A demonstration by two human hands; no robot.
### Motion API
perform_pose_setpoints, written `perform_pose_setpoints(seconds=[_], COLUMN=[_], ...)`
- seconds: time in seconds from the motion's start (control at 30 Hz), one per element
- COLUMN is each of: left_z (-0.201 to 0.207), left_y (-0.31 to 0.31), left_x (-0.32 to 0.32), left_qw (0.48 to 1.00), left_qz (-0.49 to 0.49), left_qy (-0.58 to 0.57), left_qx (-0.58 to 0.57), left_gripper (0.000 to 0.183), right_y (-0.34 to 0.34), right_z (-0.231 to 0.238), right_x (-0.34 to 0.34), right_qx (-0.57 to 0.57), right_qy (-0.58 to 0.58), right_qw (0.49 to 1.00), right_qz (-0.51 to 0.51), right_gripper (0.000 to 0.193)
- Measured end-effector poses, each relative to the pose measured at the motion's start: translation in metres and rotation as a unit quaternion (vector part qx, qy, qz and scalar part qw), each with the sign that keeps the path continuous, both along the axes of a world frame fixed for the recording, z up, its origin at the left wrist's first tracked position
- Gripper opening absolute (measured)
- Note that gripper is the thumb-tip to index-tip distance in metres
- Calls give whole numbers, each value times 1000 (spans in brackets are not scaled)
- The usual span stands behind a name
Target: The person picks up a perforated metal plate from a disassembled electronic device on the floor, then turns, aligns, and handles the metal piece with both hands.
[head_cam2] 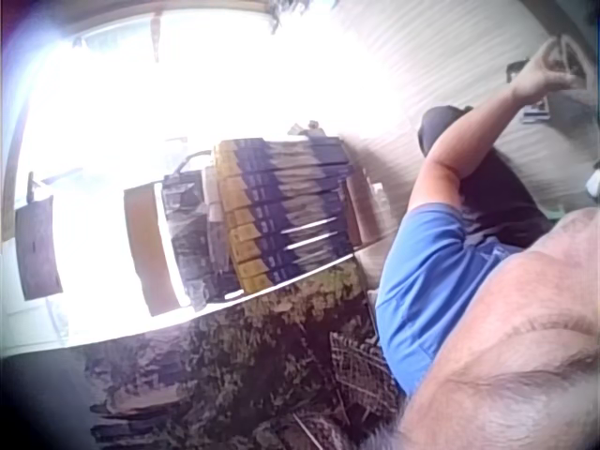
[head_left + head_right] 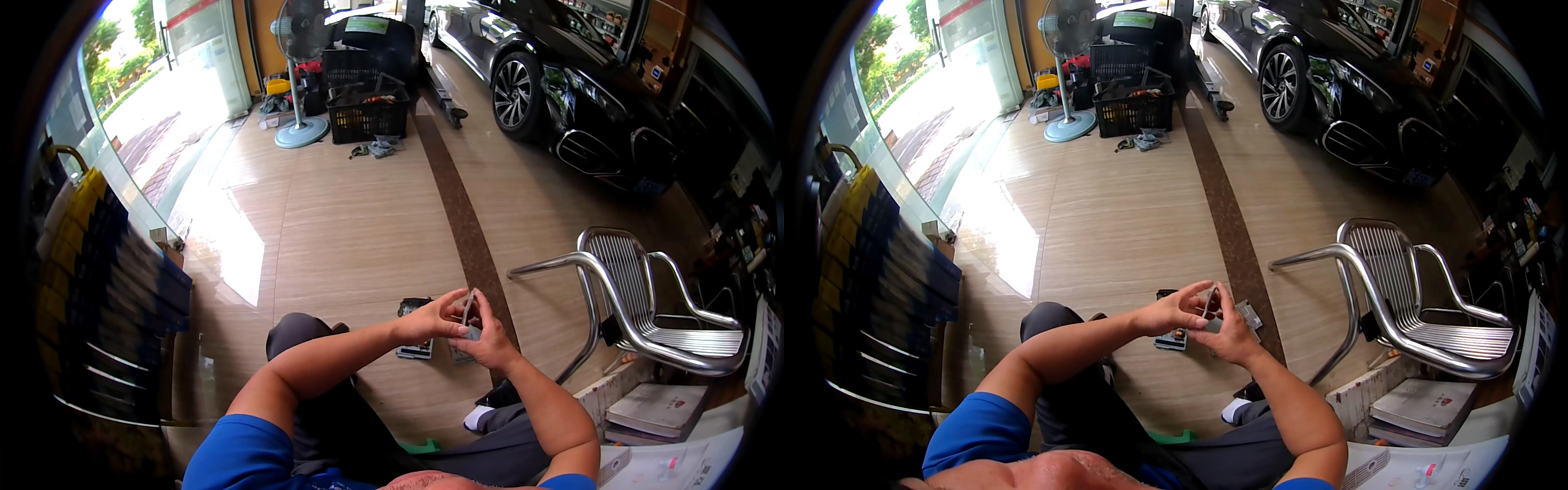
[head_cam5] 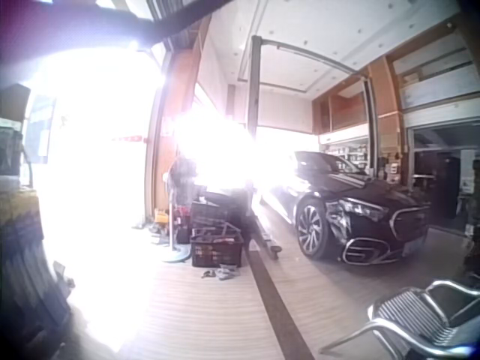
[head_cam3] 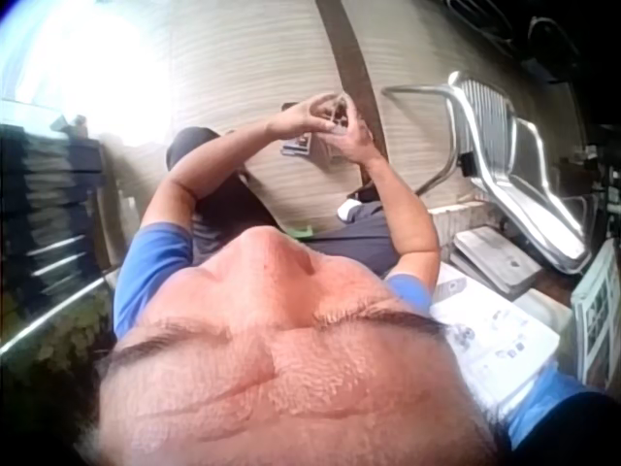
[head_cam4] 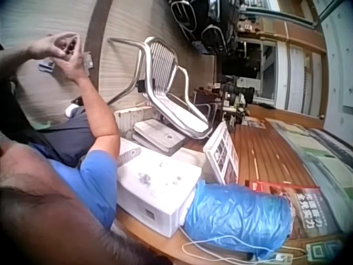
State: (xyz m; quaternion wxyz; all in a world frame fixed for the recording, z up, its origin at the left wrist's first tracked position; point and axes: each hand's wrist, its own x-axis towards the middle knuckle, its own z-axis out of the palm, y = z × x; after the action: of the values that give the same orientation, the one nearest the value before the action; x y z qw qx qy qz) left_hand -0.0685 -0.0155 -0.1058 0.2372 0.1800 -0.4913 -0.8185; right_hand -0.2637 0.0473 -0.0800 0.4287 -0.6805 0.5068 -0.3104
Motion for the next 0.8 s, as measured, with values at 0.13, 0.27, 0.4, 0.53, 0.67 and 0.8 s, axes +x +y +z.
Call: perform_pose_setpoints(seconds=[0.13, 0.27, 0.4, 0.53, 0.67, 0.8], left_z=[3, 6, 5, -10, -14, 0], left_y=[0, 1, 2, -2, -3, 3], left_x=[-2, -2, 0, 3, 3, 4], left_qw=[1000, 1000, 997, 987, 986, 986], left_qz=[-15, -18, -57, -89, -80, -66], left_qy=[-2, 2, 12, 63, 68, 75], left_qx=[4, -2, 50, 117, 128, 135], left_gripper=[103, 102, 99, 89, 83, 80], right_y=[0, 0, -3, -4, -2, -2], right_z=[-3, -6, -9, -7, -7, -5], right_x=[-2, -4, -8, -7, -4, -5], right_qx=[-27, -85, -162, -282, -328, -338], right_qy=[9, 25, 85, 132, 158, 153], right_qw=[999, 995, 983, 950, 931, 929], right_qz=[-25, -36, -28, -6, 13, 20], right_gripper=[110, 109, 109, 108, 106, 105])
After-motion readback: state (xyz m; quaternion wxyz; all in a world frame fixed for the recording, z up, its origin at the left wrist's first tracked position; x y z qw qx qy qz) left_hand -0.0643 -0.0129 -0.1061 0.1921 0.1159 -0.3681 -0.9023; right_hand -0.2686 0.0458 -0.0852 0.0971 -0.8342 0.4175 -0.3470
